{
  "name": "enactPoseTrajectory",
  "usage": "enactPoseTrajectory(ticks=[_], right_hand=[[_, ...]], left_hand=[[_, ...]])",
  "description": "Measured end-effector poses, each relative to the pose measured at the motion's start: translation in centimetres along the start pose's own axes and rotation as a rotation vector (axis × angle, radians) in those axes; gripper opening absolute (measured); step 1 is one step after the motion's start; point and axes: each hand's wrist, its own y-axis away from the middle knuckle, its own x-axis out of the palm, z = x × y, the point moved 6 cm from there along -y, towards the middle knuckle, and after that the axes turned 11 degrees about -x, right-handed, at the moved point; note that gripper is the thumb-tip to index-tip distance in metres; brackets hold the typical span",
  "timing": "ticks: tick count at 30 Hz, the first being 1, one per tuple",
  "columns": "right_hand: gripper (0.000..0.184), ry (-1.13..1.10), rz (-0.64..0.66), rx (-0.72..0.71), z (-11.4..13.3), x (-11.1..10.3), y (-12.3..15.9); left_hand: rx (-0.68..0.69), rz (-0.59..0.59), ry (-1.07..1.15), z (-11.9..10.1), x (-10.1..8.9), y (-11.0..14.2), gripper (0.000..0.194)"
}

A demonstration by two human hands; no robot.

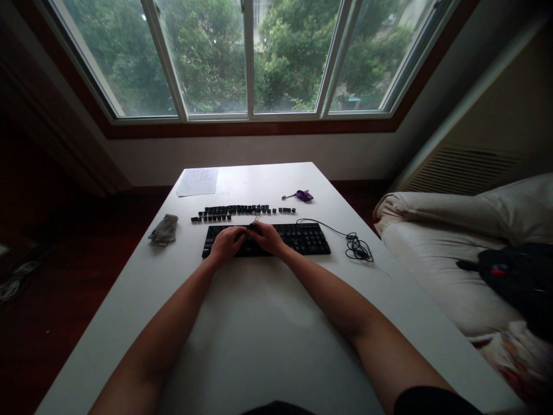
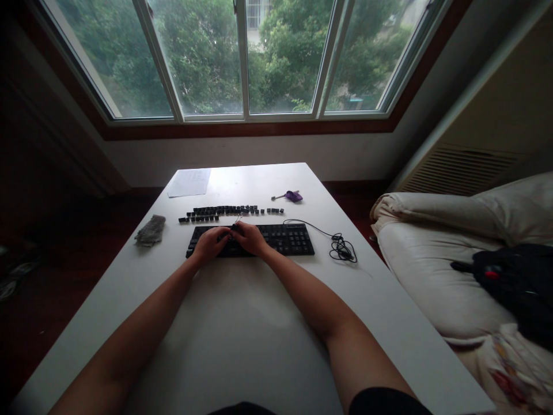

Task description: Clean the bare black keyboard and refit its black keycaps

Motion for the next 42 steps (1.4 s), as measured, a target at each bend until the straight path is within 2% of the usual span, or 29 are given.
enactPoseTrajectory(ticks=[42], right_hand=[[0.023,-0.018,-0.007,-0.025,0.16,0.0,0.02]], left_hand=[[0.015,-0.007,-0.01,0.09,0.12,0.04,0.025]])
